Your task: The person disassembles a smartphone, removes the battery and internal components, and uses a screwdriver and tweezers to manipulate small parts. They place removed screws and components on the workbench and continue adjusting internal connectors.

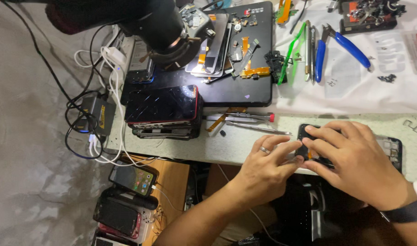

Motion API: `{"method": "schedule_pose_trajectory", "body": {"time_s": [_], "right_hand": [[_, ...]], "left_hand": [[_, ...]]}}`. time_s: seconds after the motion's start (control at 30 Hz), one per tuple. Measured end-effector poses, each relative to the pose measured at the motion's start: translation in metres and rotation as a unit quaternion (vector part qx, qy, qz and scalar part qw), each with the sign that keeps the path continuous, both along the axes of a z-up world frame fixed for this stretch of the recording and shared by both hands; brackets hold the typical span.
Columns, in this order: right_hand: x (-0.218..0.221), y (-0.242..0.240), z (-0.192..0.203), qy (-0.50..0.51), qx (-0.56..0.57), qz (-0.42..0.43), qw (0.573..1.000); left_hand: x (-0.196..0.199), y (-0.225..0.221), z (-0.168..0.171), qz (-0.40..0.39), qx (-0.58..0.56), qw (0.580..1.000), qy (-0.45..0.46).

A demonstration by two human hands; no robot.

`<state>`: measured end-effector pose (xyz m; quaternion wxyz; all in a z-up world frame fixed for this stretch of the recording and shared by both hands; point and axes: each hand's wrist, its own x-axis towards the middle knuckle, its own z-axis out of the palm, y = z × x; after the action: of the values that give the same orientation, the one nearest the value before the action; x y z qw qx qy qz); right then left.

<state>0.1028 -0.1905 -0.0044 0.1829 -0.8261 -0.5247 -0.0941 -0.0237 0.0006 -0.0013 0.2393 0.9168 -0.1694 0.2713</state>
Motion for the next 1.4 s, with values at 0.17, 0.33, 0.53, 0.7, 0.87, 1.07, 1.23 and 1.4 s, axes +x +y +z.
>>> {"method": "schedule_pose_trajectory", "body": {"time_s": [0.17,0.33,0.53,0.7,0.87,1.07,1.23,1.4], "right_hand": [[-0.002,0.001,-0.002,0.031,0.019,-0.009,0.999],[-0.002,0.005,0.004,0.034,0.020,-0.007,0.999],[-0.010,0.007,0.011,0.045,0.021,-0.022,0.999],[-0.011,0.009,0.016,0.043,0.037,-0.015,0.998],[-0.011,0.011,0.024,0.070,0.040,-0.014,0.997],[-0.008,0.011,0.027,0.060,0.042,0.002,0.997],[-0.007,0.009,0.022,0.056,0.046,0.009,0.997],[-0.006,0.006,0.021,0.060,0.064,0.011,0.996]], "left_hand": [[-0.014,0.040,-0.002,0.086,-0.024,0.995,-0.053],[-0.031,0.077,0.011,0.195,0.021,0.978,-0.063],[-0.026,0.074,0.015,0.224,0.014,0.973,-0.048],[-0.009,0.072,0.016,0.188,0.029,0.980,-0.059],[0.020,0.064,0.011,0.162,0.112,0.980,-0.027],[0.039,0.053,0.014,0.171,0.216,0.961,0.028],[0.046,0.055,0.014,0.158,0.225,0.960,0.046],[0.042,0.058,0.019,0.088,0.188,0.978,0.012]]}}
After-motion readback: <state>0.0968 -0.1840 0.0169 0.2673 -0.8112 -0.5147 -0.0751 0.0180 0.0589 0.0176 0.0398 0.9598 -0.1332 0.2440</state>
